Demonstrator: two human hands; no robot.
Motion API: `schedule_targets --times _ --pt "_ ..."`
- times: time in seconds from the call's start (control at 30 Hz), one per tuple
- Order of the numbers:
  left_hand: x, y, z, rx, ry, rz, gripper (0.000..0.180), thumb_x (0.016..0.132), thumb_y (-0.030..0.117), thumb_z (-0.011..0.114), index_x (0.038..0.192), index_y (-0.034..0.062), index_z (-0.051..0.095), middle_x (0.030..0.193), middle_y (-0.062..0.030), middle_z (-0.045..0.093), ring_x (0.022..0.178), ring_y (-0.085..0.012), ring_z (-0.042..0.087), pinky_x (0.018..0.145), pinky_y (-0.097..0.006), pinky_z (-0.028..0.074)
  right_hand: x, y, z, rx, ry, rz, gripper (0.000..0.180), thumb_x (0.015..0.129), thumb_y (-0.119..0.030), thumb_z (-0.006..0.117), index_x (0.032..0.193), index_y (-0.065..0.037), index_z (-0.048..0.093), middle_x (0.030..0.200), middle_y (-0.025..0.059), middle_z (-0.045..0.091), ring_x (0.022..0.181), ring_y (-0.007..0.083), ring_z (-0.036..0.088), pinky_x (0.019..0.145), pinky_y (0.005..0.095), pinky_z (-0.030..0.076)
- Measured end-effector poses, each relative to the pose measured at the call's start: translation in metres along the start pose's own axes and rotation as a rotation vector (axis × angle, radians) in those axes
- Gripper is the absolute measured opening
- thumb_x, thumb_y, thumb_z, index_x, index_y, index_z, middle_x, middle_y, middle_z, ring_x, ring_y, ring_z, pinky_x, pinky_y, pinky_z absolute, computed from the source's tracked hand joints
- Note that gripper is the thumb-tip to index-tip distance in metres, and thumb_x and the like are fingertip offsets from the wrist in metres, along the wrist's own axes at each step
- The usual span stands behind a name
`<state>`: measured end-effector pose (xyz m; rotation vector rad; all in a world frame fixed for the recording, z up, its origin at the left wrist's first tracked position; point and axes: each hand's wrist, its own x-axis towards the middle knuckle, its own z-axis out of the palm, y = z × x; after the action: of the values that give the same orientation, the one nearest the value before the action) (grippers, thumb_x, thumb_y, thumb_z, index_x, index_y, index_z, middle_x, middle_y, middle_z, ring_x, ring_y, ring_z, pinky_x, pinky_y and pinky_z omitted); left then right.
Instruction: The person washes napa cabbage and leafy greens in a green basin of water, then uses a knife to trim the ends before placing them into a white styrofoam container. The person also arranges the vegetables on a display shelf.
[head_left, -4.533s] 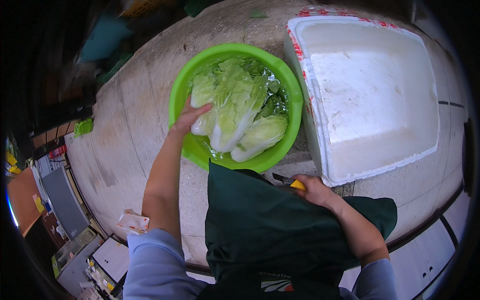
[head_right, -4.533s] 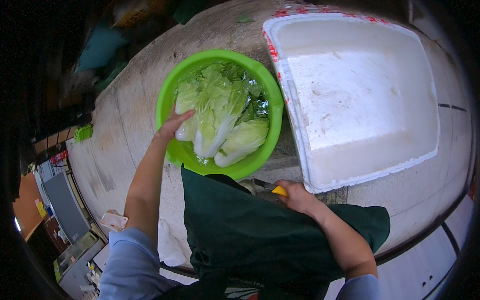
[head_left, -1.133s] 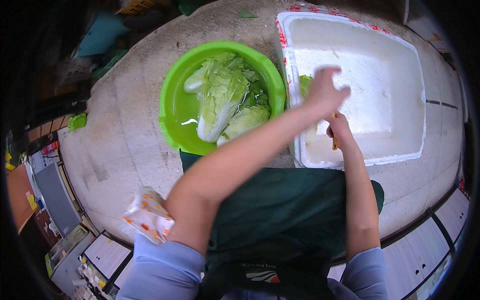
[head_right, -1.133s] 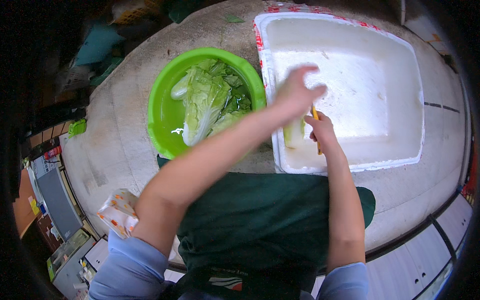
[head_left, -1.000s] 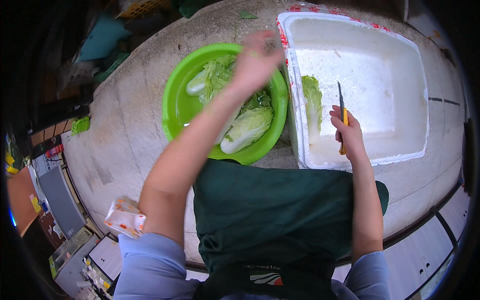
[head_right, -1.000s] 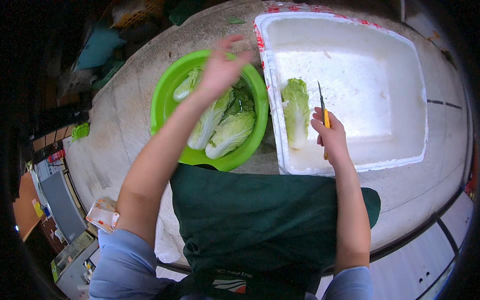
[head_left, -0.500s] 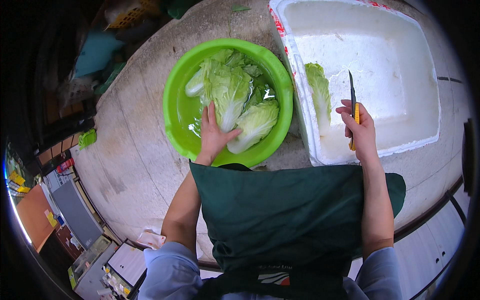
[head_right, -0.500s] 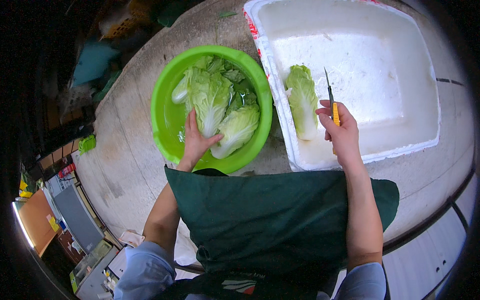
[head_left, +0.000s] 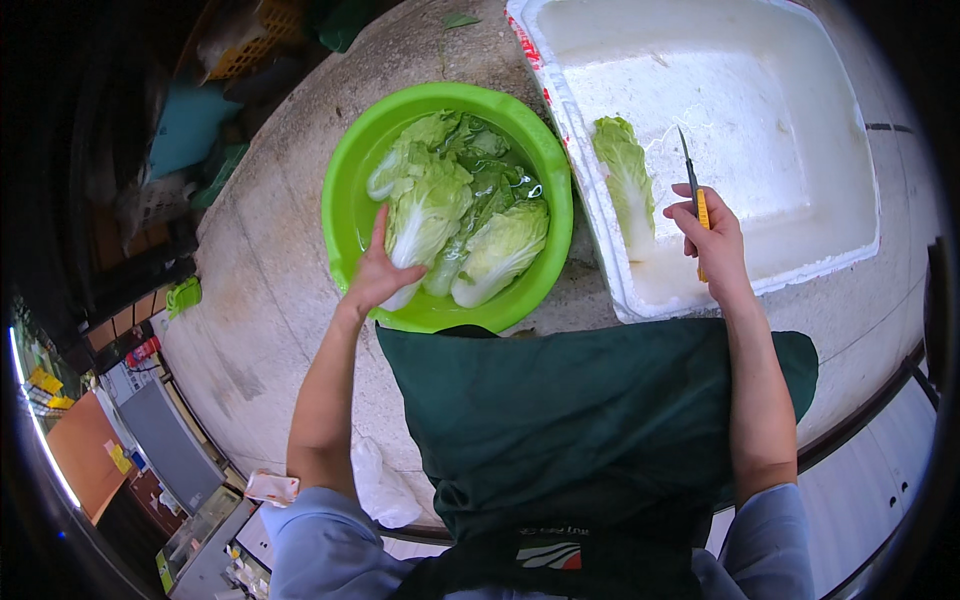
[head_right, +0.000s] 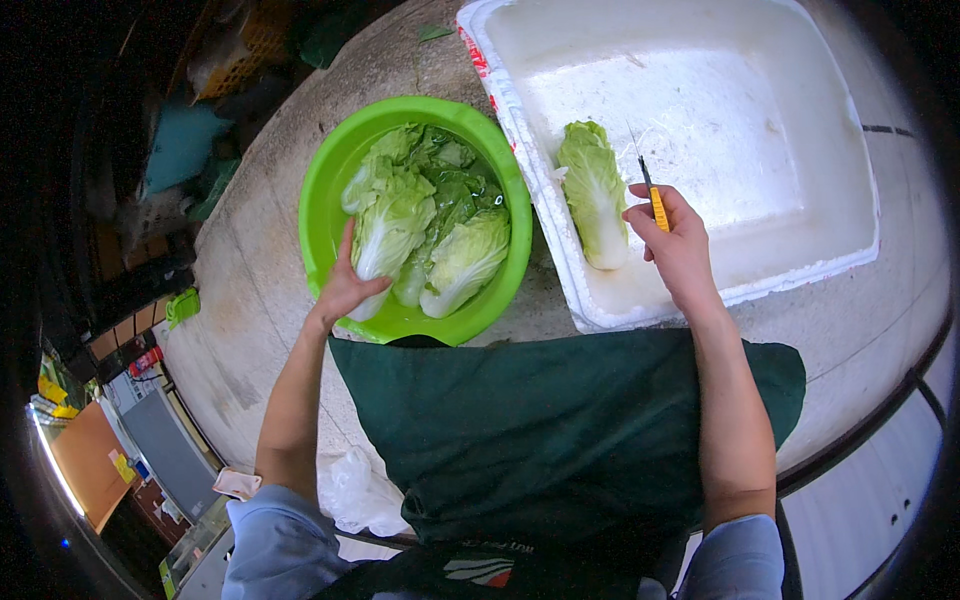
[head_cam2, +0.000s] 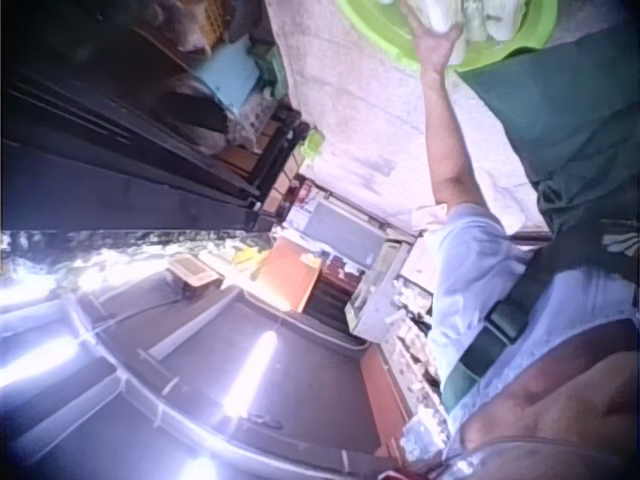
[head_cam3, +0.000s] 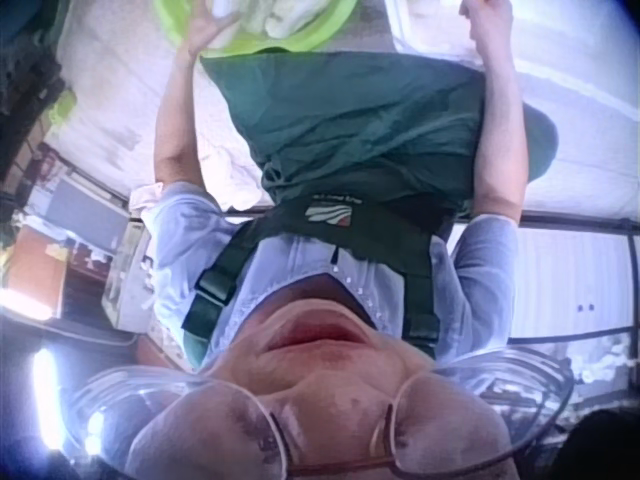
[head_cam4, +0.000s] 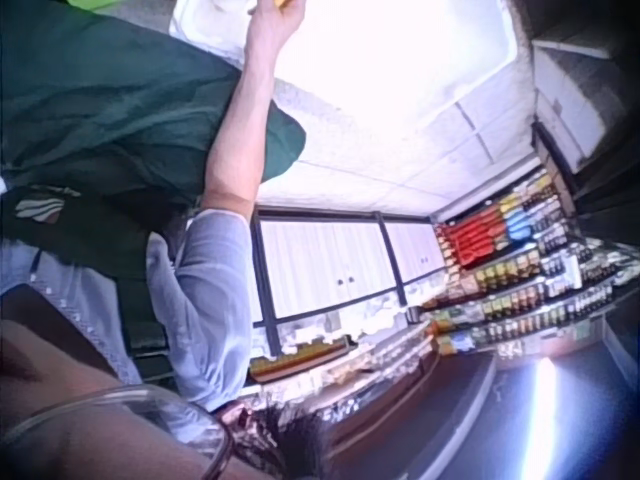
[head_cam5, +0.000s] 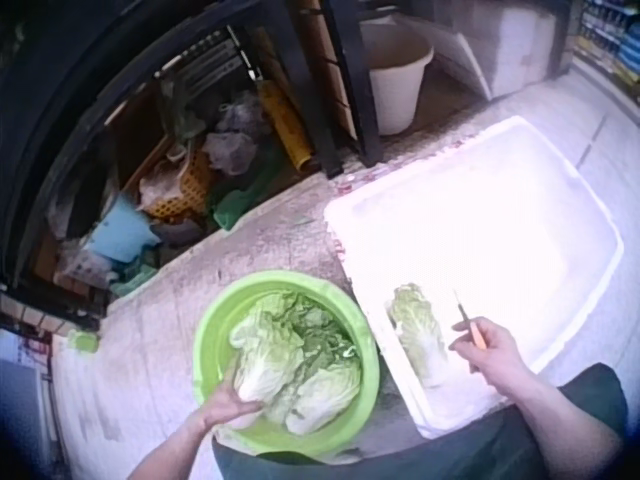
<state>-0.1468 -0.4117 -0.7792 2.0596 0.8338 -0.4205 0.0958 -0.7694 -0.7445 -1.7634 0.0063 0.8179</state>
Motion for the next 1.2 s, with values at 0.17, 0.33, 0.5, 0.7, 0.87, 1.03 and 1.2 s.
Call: schedule_targets --times 0.17,0.33,0.5,0.7,0.87,1.03,1.2 --pt "-0.011 0.011 -0.009 0.637 -0.07 -0.109 0.101 0.06 0.027 0.073 0.142 0.0256 0.014 0.11 -0.0244 0.051 0.096 -0.038 0.056 0.086 -0.041 0.046 0.0 0.0 0.0 -0.008 -0.005 0.001 0.027 0.081 -0.014 0.06 0.106 -0.005 0.056 0.075 -0.0016 0.056 0.054 0.0041 0.042 0.048 0.0184 0.036" --pt "-0.001 0.026 0.011 0.783 -0.085 -0.251 0.095 0.061 0.033 0.069 0.141 0.0268 0.017 0.113 -0.025 0.051 0.092 -0.04 0.058 0.084 -0.041 0.047 0.0 -0.002 -0.001 -0.006 -0.017 0.002 0.027 0.081 -0.013 0.06 0.106 -0.004 0.056 0.074 -0.0013 0.056 0.055 0.0042 0.043 0.048 0.0187 0.036" --pt "0.005 0.009 -0.022 0.111 -0.252 -0.21 0.092 0.065 0.021 0.07 0.141 0.0122 0.018 0.128 -0.0207 0.044 0.105 -0.0341 0.054 0.091 -0.037 0.043 0.002 -0.008 -0.008 0.027 -0.002 -0.025 0.027 0.079 -0.014 0.06 0.104 -0.004 0.057 0.074 -0.0004 0.056 0.056 0.0056 0.044 0.051 0.0205 0.038" --pt "-0.012 0.034 -0.058 -0.72 -0.404 -0.423 0.085 0.072 0.013 0.068 0.14 0.0073 0.019 0.127 -0.0159 0.045 0.112 -0.0271 0.05 0.096 -0.035 0.04 0.006 -0.012 -0.019 0.064 0.026 -0.033 0.026 0.078 -0.013 0.06 0.103 -0.005 0.058 0.075 0.0013 0.057 0.056 0.0066 0.045 0.051 0.0211 0.039" --pt "-0.025 0.03 -0.088 -1.023 -0.372 -0.501 0.066 0.077 0.021 0.065 0.131 0.0006 0.034 0.118 -0.0178 0.053 0.103 -0.0287 0.056 0.091 -0.037 0.046 0.008 -0.016 -0.021 0.082 0.04 -0.026 0.027 0.078 -0.013 0.06 0.104 -0.005 0.058 0.074 0.0003 0.057 0.057 0.0061 0.045 0.051 0.0202 0.039" --pt "-0.027 0.058 -0.095 -1.153 -0.177 -0.384 0.061 0.079 0.026 0.062 0.127 -0.0025 0.038 0.113 -0.023 0.054 0.097 -0.037 0.058 0.085 -0.05 0.048 0.008 -0.017 -0.018 0.117 0.022 -0.035 0.028 0.078 -0.012 0.06 0.104 -0.004 0.057 0.074 0.0001 0.057 0.058 0.0057 0.045 0.05 0.0198 0.038" --pt "-0.02 0.094 -0.1 -1.116 -0.273 -0.351 0.058 0.08 0.027 0.061 0.126 -0.0028 0.039 0.112 -0.0223 0.055 0.095 -0.0353 0.059 0.084 -0.049 0.049 0.011 -0.018 -0.017 0.138 0.028 -0.053 0.029 0.078 -0.013 0.06 0.104 -0.004 0.057 0.074 0.0004 0.057 0.056 0.0055 0.044 0.05 0.0195 0.038"
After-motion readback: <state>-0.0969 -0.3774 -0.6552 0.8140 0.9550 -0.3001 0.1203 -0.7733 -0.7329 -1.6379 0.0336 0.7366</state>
